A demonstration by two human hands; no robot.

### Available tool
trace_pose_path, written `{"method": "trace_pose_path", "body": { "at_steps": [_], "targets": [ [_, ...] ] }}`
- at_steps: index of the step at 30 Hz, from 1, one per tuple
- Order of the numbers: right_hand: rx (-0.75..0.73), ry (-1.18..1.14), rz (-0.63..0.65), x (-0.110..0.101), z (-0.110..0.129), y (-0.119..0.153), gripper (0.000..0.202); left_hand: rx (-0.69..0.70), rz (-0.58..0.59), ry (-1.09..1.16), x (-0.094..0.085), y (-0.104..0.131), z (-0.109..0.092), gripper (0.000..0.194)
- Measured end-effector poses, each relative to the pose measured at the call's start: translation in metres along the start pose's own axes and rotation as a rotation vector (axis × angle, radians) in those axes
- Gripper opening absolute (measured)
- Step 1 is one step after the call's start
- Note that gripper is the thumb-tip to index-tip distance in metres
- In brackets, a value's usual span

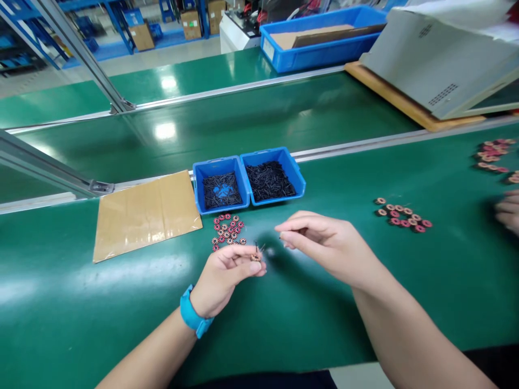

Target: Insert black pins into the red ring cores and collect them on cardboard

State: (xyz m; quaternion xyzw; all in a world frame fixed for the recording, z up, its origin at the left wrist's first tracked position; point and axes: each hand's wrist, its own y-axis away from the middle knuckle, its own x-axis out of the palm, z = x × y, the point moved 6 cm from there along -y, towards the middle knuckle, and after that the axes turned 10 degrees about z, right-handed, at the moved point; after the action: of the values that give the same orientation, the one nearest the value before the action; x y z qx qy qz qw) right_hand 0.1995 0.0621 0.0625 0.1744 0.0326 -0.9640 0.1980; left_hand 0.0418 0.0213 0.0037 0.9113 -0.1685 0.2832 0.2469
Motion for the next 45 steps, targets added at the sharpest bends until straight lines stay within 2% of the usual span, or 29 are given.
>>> {"method": "trace_pose_path", "body": {
  "at_steps": [4,9,26,34,39,45],
  "targets": [
    [0.06,-0.052,0.078,0.019,0.003,0.004,0.012,0.029,-0.019,-0.073,-0.004,0.0,0.001,0.023],
    [0.059,0.095,0.06,0.032,0.004,0.005,0.019,0.064,-0.04,-0.159,-0.008,-0.001,0.002,0.024],
    [0.047,0.206,0.029,0.035,0.003,0.003,0.012,0.083,-0.033,-0.23,-0.005,0.0,-0.001,0.022],
    [-0.028,0.277,-0.023,0.036,0.008,0.005,0.013,0.038,-0.024,-0.078,-0.001,0.002,0.002,0.025],
    [-0.175,0.348,-0.054,0.039,0.015,0.008,0.018,0.003,-0.016,0.057,0.001,0.001,0.004,0.023],
    [-0.305,0.506,0.035,0.049,0.023,0.014,0.029,-0.021,-0.004,0.156,0.002,0.001,0.002,0.026]
  ]
}}
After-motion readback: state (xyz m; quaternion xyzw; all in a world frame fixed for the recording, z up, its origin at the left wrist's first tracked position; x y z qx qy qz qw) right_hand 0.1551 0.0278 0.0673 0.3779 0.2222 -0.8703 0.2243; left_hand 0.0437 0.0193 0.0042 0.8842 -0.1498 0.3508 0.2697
